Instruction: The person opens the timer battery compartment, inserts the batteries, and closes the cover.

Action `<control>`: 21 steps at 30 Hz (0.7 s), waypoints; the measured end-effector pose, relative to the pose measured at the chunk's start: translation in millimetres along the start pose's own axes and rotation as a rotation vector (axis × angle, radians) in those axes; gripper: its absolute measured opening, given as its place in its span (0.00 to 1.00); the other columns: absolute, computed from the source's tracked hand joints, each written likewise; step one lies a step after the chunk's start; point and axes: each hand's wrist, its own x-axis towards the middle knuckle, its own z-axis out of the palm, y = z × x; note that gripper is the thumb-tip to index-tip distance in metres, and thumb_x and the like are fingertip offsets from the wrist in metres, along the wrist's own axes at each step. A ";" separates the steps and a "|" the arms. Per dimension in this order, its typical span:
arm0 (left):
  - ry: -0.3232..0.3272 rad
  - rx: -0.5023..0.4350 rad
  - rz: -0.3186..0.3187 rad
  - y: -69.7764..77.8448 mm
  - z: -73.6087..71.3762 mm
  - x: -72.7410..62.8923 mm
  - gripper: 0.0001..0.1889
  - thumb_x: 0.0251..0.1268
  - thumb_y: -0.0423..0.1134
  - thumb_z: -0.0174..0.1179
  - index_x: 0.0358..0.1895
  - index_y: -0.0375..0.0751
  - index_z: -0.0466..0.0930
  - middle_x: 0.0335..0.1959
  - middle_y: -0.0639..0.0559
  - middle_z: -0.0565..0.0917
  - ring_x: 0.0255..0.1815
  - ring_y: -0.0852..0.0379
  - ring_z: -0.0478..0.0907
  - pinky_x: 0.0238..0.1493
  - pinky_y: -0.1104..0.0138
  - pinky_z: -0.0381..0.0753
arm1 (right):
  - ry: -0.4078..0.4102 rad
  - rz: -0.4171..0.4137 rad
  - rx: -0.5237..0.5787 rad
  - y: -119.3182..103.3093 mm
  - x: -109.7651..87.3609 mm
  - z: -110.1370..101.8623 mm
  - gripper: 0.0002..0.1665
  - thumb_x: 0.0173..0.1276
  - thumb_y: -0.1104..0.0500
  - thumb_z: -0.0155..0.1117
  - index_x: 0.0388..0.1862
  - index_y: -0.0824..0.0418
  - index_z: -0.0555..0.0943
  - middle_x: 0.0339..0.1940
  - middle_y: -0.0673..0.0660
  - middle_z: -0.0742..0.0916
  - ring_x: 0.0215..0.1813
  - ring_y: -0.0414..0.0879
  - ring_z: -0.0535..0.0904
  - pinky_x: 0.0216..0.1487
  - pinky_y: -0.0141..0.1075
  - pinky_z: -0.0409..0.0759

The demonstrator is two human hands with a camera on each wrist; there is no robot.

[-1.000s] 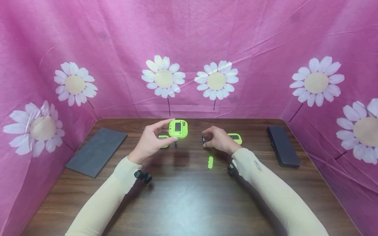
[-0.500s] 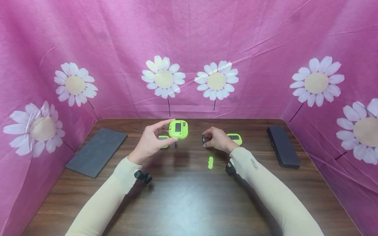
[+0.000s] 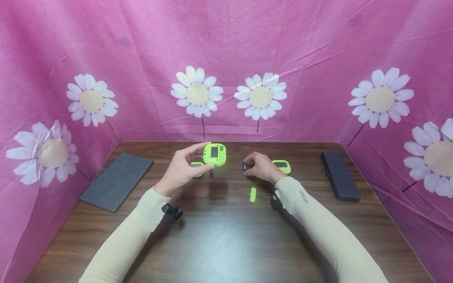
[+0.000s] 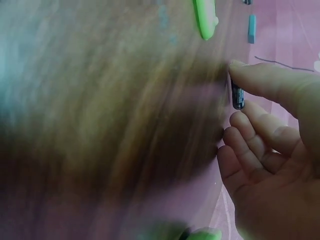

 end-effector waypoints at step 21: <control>0.016 -0.048 0.006 -2.4 -2.7 0.4 0.36 0.60 0.33 0.84 0.74 0.47 0.85 0.55 0.42 0.92 0.52 0.49 0.90 0.43 0.68 0.92 | 0.029 -0.048 0.475 -116.1 -27.5 -72.1 0.30 0.71 0.57 0.83 0.70 0.59 0.87 0.60 0.59 0.92 0.58 0.45 0.89 0.58 0.30 0.88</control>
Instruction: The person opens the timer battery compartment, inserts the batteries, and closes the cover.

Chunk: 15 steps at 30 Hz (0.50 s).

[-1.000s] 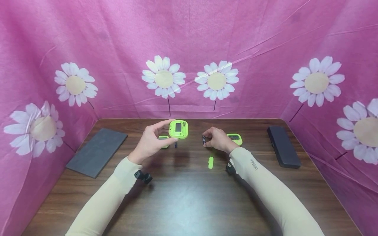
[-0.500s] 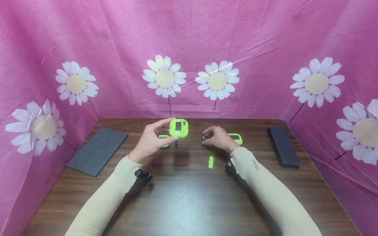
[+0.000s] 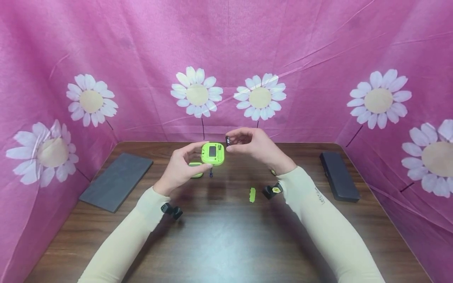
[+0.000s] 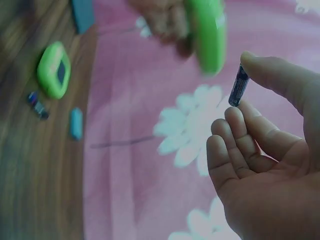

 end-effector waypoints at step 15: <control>0.009 0.012 0.073 -1.5 -0.6 1.6 0.34 0.60 0.31 0.84 0.71 0.43 0.86 0.54 0.44 0.92 0.54 0.56 0.88 0.64 0.57 0.91 | -0.064 -0.077 -0.078 -14.1 -10.5 19.3 0.24 0.70 0.58 0.83 0.64 0.56 0.91 0.48 0.56 0.92 0.48 0.49 0.88 0.47 0.32 0.87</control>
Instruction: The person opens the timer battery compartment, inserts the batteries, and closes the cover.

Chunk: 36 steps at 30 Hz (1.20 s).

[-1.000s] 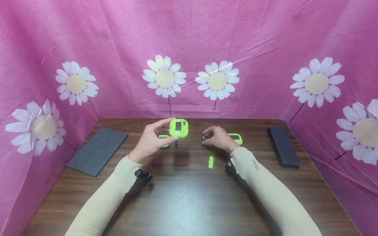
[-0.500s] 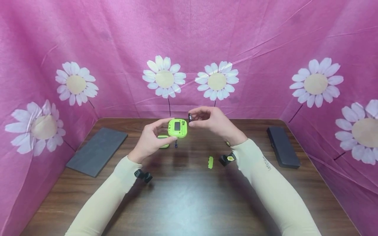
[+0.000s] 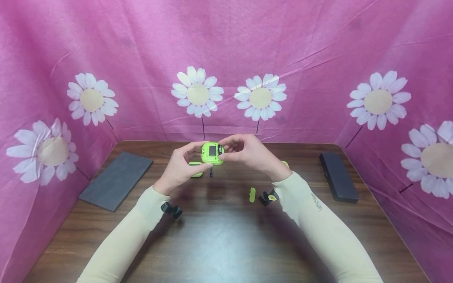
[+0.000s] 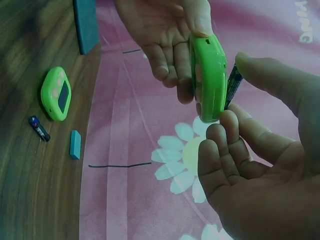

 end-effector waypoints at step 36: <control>0.000 -0.083 -0.007 1.8 2.9 -1.2 0.32 0.62 0.29 0.81 0.71 0.40 0.85 0.59 0.40 0.92 0.57 0.59 0.88 0.63 0.66 0.88 | 0.052 0.074 0.091 4.9 -5.9 11.9 0.25 0.75 0.54 0.80 0.68 0.57 0.90 0.54 0.58 0.95 0.52 0.46 0.89 0.54 0.32 0.89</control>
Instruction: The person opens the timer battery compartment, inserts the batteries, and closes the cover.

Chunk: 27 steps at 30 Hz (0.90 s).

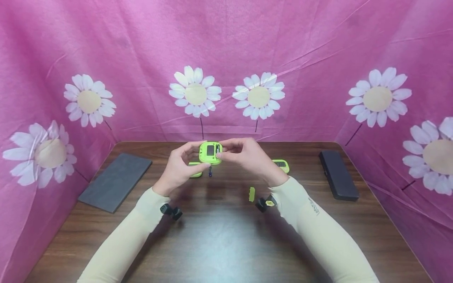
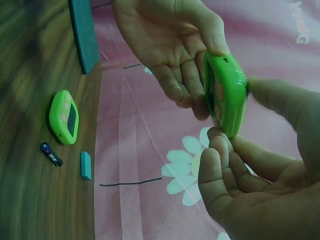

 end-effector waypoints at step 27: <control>0.011 -0.005 -0.020 2.7 2.1 0.2 0.35 0.60 0.28 0.81 0.72 0.40 0.84 0.60 0.38 0.92 0.56 0.57 0.88 0.51 0.70 0.91 | -0.026 0.243 -0.264 98.6 -35.9 -14.2 0.32 0.71 0.51 0.83 0.66 0.68 0.87 0.54 0.61 0.94 0.56 0.48 0.89 0.57 0.34 0.84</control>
